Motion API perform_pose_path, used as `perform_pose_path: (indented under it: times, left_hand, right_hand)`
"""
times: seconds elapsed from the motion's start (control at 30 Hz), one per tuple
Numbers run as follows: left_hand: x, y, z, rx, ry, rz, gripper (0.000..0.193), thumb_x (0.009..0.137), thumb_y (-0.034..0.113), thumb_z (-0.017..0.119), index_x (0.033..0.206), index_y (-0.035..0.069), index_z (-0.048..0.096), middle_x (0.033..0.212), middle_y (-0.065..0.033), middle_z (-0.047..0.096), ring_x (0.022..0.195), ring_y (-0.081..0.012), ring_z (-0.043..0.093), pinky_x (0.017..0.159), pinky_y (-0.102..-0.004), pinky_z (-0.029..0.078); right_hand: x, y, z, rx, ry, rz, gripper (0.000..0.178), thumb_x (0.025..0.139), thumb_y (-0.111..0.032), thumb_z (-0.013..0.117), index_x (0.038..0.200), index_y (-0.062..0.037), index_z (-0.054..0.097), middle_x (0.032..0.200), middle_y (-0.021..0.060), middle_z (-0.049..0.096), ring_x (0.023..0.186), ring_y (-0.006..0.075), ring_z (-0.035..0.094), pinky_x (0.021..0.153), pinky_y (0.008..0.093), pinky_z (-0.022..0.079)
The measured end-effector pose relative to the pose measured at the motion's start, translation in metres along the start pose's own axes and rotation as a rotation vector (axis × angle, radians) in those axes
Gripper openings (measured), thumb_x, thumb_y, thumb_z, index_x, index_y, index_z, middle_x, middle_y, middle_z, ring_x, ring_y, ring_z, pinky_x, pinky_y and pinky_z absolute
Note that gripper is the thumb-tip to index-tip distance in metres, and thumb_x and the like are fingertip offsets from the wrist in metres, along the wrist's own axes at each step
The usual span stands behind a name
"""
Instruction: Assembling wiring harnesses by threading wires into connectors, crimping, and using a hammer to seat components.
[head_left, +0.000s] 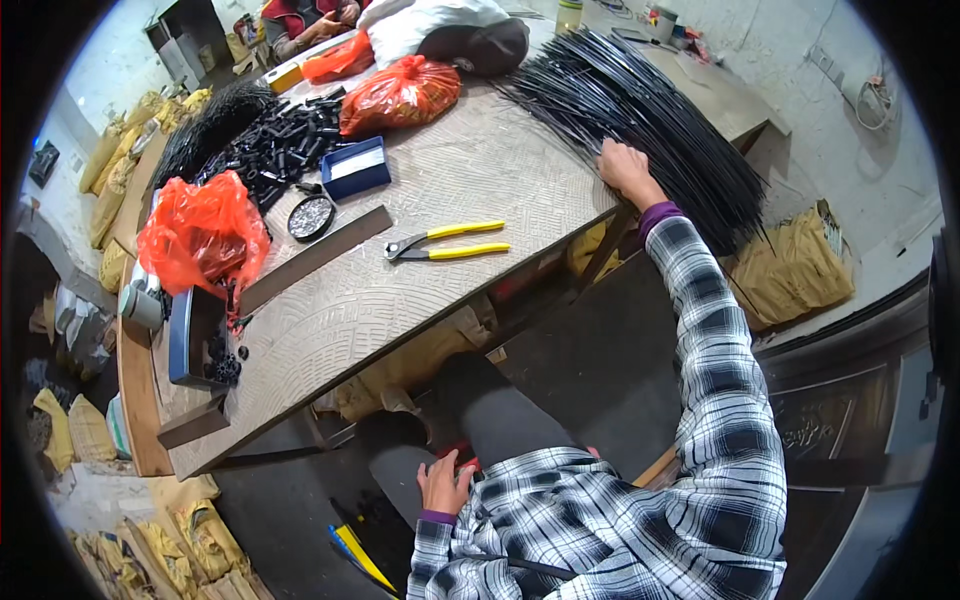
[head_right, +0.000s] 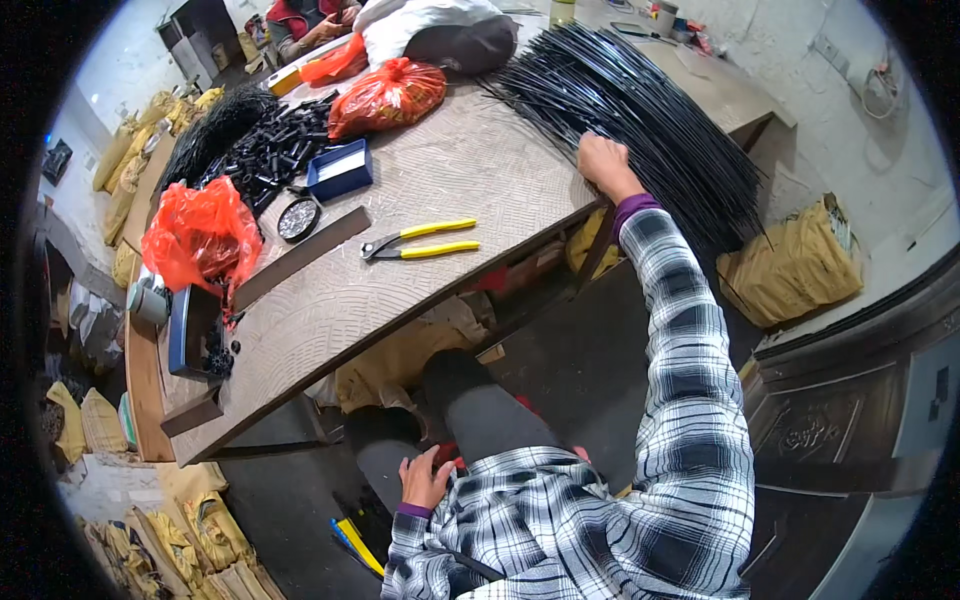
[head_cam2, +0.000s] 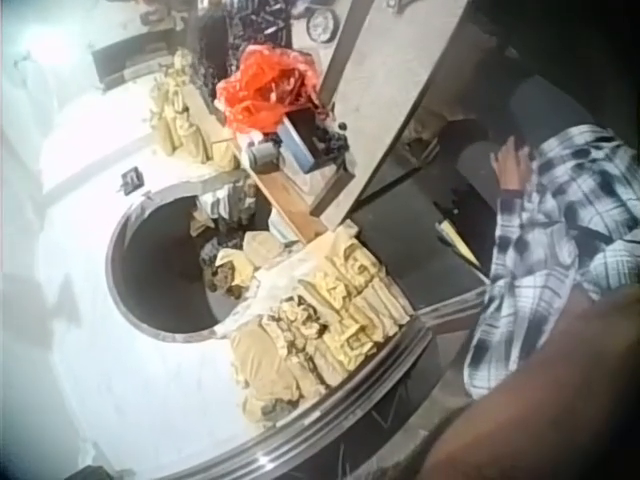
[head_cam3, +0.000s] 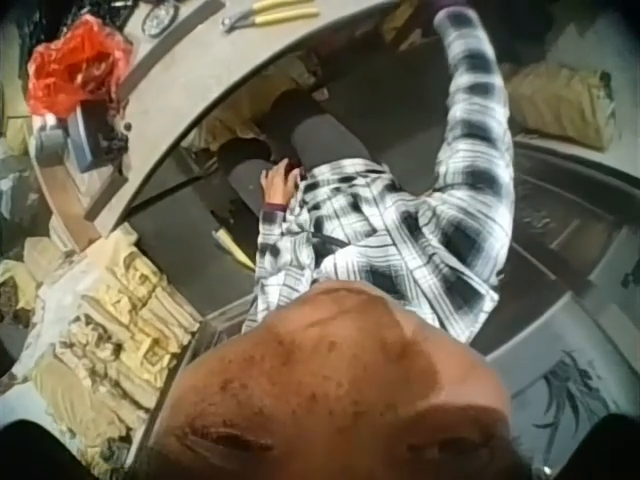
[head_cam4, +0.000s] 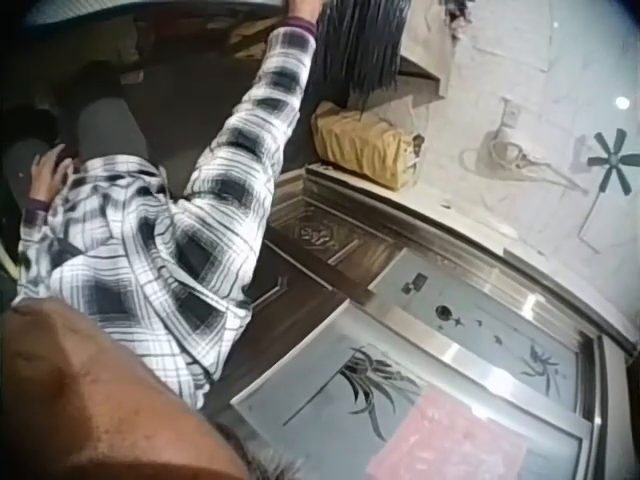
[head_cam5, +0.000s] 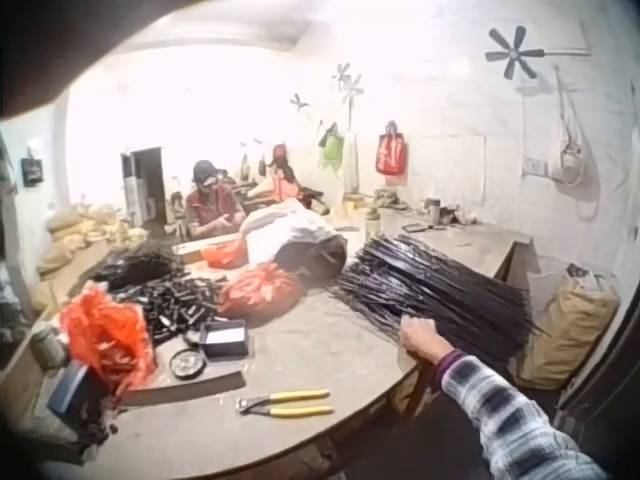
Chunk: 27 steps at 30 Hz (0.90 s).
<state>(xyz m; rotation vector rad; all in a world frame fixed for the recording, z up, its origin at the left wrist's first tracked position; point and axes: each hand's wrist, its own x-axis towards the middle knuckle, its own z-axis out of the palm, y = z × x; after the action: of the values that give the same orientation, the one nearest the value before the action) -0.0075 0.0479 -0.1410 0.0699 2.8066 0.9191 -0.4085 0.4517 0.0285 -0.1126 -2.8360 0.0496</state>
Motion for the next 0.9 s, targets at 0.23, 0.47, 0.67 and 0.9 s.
perform_pose_path:
  times: [0.23,0.47,0.67,0.9]
  left_hand:
    - [-0.006,-0.012,0.002,-0.095,-0.012,0.032,0.042,0.082,0.033,0.056,0.111,0.003,0.053,0.095,-0.014,0.061,0.094,-0.029,0.055,0.097,-0.0467,0.026]
    - [-0.012,-0.026,0.002,-0.163,0.028,0.051,0.039,0.082,0.031,0.056,0.108,0.002,0.055,0.089,-0.0126,0.063,0.09,-0.0279,0.057,0.096,-0.0435,0.03]
    - [-0.009,-0.028,0.007,-0.17,0.019,0.073,0.038,0.082,0.03,0.056,0.107,0.002,0.055,0.088,-0.0122,0.063,0.089,-0.0272,0.058,0.095,-0.0423,0.031]
    - [-0.011,-0.03,0.005,-0.178,0.064,0.054,0.038,0.082,0.031,0.056,0.106,0.001,0.056,0.086,-0.0128,0.063,0.086,-0.0277,0.059,0.095,-0.0429,0.033]
  right_hand:
    - [-0.003,0.0,-0.026,-0.054,-0.249,0.071,0.026,0.083,-0.025,0.049,0.097,-0.0035,0.051,0.098,0.0212,0.059,0.096,0.0388,0.055,0.079,0.0478,0.043]
    - [-0.018,-0.032,-0.159,-0.271,-0.1,-0.061,0.034,0.081,-0.037,0.056,0.087,-0.0049,0.064,0.085,0.0137,0.063,0.081,0.0285,0.06,0.071,0.039,0.046]
    - [0.021,-0.012,-0.244,0.077,0.019,-0.219,0.038,0.086,-0.036,0.052,0.078,-0.0011,0.062,0.072,0.0057,0.062,0.064,0.0154,0.055,0.058,0.0285,0.044]
    - [0.057,-0.093,-0.265,0.892,0.28,-0.236,0.031,0.089,-0.032,0.05,0.085,-0.0023,0.059,0.058,0.0009,0.05,0.05,0.0099,0.043,0.045,0.0293,0.034]
